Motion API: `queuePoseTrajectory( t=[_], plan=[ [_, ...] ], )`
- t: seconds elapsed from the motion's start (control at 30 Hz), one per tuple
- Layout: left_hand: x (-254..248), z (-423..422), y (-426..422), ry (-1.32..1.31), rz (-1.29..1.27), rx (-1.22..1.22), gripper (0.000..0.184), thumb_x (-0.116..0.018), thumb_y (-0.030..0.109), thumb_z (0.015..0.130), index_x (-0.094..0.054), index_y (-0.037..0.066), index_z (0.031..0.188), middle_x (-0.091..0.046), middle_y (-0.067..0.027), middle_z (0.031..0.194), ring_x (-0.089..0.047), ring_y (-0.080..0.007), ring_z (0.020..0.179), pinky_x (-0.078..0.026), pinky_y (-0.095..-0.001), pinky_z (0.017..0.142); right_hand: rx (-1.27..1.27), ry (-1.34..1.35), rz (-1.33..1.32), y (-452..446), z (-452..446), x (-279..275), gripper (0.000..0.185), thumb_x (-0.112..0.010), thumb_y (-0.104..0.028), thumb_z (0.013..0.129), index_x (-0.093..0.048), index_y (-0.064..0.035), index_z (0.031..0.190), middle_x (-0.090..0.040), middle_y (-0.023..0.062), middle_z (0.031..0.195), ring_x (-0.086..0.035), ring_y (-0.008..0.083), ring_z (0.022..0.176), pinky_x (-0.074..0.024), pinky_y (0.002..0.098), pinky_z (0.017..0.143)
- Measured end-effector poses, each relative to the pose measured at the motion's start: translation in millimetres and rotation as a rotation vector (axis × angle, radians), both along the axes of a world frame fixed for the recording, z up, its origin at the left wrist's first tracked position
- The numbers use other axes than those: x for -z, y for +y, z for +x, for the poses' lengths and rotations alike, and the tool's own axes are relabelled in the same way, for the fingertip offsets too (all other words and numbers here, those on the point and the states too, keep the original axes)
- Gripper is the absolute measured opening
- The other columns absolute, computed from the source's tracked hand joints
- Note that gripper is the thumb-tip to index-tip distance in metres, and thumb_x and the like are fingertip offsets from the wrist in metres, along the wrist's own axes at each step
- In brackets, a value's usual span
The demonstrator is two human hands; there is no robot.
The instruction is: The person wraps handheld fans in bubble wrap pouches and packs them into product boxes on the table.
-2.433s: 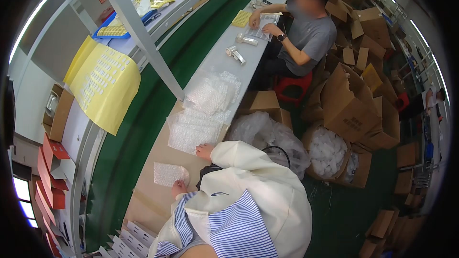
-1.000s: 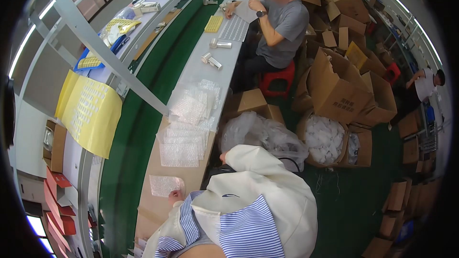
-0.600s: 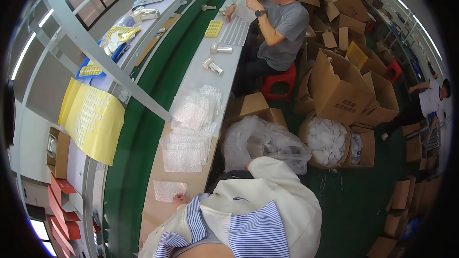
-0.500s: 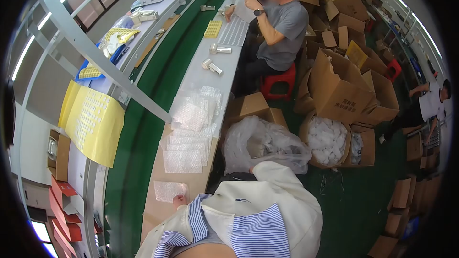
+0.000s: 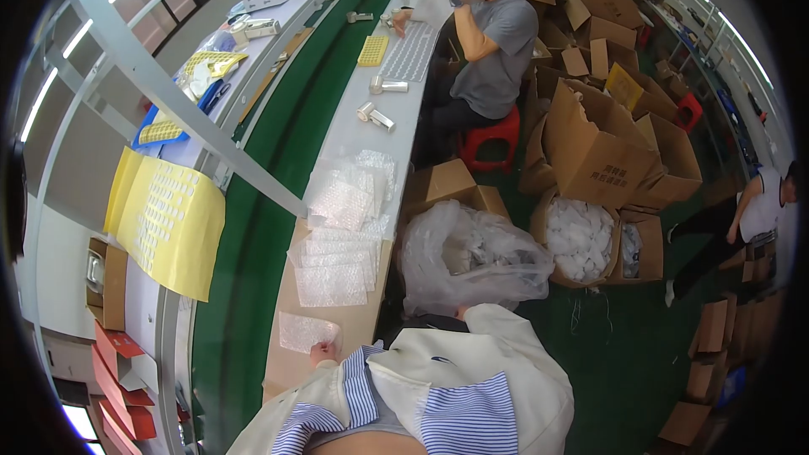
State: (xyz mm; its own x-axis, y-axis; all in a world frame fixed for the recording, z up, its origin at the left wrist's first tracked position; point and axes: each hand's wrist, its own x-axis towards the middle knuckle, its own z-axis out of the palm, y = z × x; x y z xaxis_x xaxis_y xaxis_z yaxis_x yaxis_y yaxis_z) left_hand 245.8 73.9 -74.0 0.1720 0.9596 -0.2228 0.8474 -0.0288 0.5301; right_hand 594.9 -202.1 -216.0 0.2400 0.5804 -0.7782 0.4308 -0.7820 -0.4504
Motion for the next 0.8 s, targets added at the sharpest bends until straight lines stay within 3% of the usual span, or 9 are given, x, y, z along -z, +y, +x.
queuePoseTrajectory(
  t=[0.3,0.57,0.8],
  plan=[
    [-5.9,-10.7,-5.7,-0.112,0.007,0.0,0.016,-0.062,0.016,0.061,-0.057,0.004,0.07,-0.055,-0.0119,0.072,-0.055,-0.0239,0.065,-0.045,-0.0329,0.059,0.137,-0.04,-0.13,3.9,-30.0,-33.1,0.041,-0.06,-0.038,0.061,-0.061,-0.0106,0.091,-0.06,0.0104,0.09,-0.055,0.0255,0.086,-0.0413,0.0333,0.077],
    [-3.7,-13.3,-4.1,-0.157,0.072,0.049,0.012,-0.059,0.014,0.061,-0.055,0.005,0.067,-0.053,-0.0112,0.072,-0.053,-0.026,0.064,-0.044,-0.0343,0.059,-0.046,-0.116,-0.058,0.7,-40.8,-65.1,0.04,-0.059,-0.035,0.061,-0.06,-0.0116,0.093,-0.059,0.0114,0.092,-0.055,0.0267,0.086,-0.0411,0.0337,0.077],
    [-11.3,-16.3,-4.3,-0.056,0.087,0.119,0.013,-0.055,0.014,0.064,-0.051,0.006,0.074,-0.051,-0.0104,0.082,-0.05,-0.0281,0.076,-0.042,-0.0376,0.065,-0.055,-0.151,-0.094,-4.8,-56.7,-70.2,0.037,-0.059,-0.035,0.061,-0.061,-0.0143,0.092,-0.059,0.0095,0.092,-0.055,0.026,0.086,-0.0414,0.0339,0.077]
  ],
)
